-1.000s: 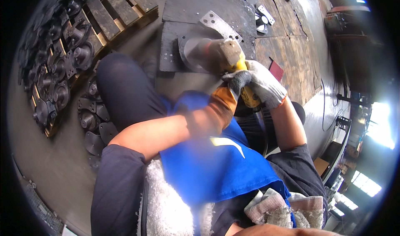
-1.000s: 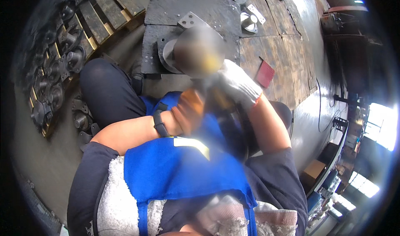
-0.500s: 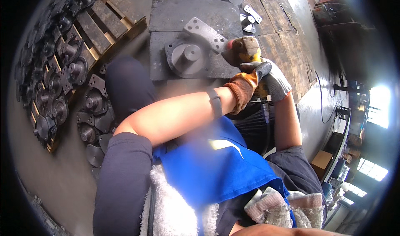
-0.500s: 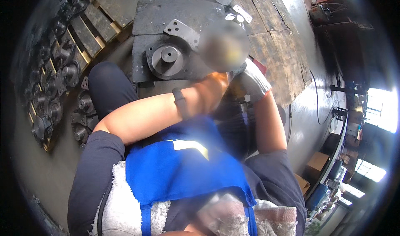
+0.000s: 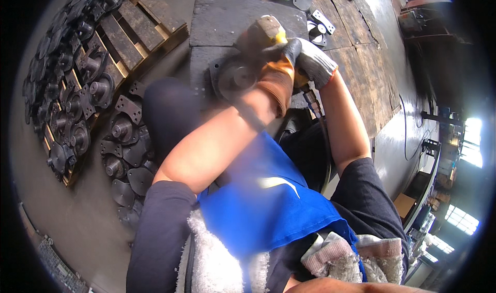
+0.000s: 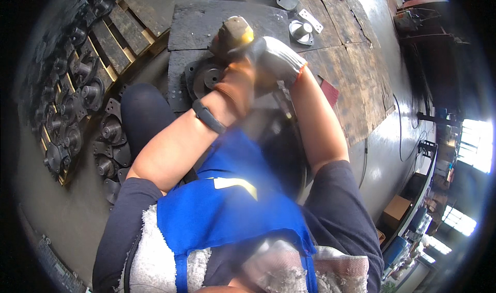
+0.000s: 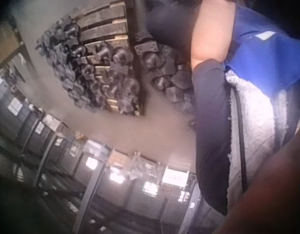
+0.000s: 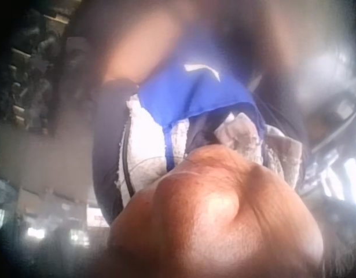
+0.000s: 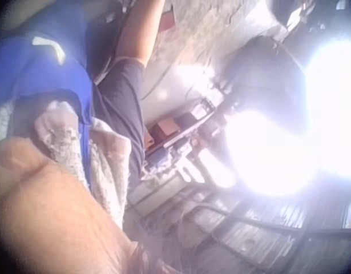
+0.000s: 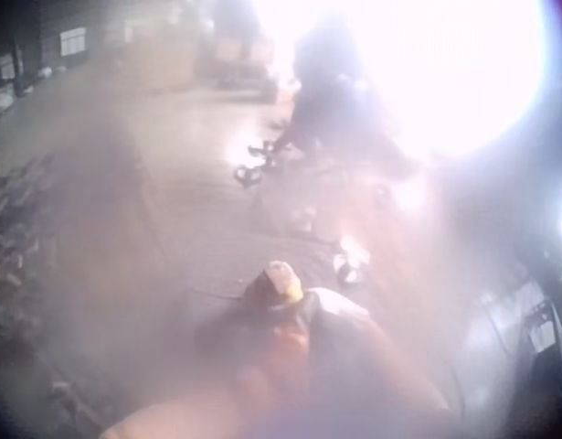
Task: The person sits on the floor and uses a handheld angle grinder to smooth the surface of metal parts. They pick up a part, grind it, and place it on a wooden pallet before repeating the process with another part.
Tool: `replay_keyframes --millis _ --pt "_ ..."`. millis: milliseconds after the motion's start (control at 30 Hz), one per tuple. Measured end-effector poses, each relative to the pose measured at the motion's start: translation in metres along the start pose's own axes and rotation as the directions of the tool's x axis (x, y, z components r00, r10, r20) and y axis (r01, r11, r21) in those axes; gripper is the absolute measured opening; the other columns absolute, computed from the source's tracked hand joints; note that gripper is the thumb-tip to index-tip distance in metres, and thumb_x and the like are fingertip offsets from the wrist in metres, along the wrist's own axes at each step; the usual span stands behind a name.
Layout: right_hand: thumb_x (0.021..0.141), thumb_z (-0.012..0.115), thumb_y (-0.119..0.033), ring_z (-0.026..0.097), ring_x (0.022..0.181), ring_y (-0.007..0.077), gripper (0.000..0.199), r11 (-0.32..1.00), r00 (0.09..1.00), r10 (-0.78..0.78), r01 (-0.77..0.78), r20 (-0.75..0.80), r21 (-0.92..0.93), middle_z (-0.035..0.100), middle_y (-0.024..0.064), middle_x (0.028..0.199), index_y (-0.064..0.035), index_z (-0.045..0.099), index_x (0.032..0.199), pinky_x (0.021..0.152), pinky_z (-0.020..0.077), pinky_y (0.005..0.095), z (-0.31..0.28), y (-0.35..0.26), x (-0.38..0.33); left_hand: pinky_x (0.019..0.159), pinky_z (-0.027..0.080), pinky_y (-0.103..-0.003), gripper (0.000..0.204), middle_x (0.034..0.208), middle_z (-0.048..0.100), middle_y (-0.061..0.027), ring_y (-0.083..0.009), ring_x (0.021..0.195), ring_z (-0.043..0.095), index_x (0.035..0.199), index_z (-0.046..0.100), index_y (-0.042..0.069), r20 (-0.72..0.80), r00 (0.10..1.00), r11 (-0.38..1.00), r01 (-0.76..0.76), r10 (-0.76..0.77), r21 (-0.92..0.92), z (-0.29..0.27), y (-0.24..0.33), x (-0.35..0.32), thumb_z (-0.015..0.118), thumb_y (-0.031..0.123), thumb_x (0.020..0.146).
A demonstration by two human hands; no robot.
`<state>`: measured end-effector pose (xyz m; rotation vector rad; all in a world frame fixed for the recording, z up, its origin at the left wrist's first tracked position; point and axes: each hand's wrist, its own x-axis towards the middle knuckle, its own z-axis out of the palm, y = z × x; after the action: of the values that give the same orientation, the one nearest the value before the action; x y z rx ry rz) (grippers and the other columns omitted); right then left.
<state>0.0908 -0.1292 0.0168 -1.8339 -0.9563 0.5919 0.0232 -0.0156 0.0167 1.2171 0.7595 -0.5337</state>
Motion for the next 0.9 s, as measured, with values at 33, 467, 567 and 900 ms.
replay_keyframes --millis 33,467,567,900 --pt "0.09 0.062 -0.02 0.063 0.087 0.0121 0.031 0.995 0.996 0.089 -0.089 0.002 0.053 0.069 0.0064 0.101 0.0027 0.067 0.111 0.079 0.0532 0.0268 0.0 0.002 0.0 0.089 0.05 -0.038 0.094 0.118 0.064 -0.0238 -0.033 0.112 0.062 0.127 0.057 -0.003 -0.008 0.998 0.998 -0.055 0.055 0.003 0.003 -0.009 0.011 0.047 0.078 0.08" --pt "0.084 0.065 -0.022 0.066 0.084 0.0156 0.038 0.902 0.927 0.376 -0.369 0.015 0.224 0.069 0.0078 0.099 0.0025 0.065 0.113 0.078 0.0548 0.0285 -0.02 0.052 -0.024 0.091 0.05 -0.038 0.101 0.119 0.064 -0.0246 -0.0342 0.113 0.062 0.126 0.058 -0.003 0.125 0.973 0.977 -0.201 0.191 0.066 0.038 -0.057 0.089 0.04 0.084 0.078" --pt "0.087 0.063 -0.021 0.066 0.086 0.0156 0.034 0.894 0.919 0.393 -0.376 -0.025 0.245 0.069 0.0073 0.1 0.0023 0.064 0.112 0.078 0.0548 0.0292 -0.016 0.022 -0.042 0.092 0.049 -0.035 0.098 0.119 0.064 -0.0225 -0.0313 0.113 0.062 0.13 0.055 -0.001 0.185 0.961 0.977 -0.213 0.205 0.027 0.047 -0.07 0.08 0.048 0.081 0.077" --pt "0.089 0.065 -0.014 0.065 0.091 0.0151 0.031 0.722 0.75 0.647 -0.545 -0.137 0.426 0.068 0.0072 0.102 0.0024 0.062 0.115 0.082 0.0533 0.029 -0.003 -0.001 -0.103 0.088 0.05 -0.035 0.079 0.119 0.065 -0.0136 -0.0278 0.113 0.062 0.129 0.056 0.011 0.223 0.972 0.977 -0.113 0.072 0.181 0.087 -0.097 0.021 0.053 0.073 0.079"
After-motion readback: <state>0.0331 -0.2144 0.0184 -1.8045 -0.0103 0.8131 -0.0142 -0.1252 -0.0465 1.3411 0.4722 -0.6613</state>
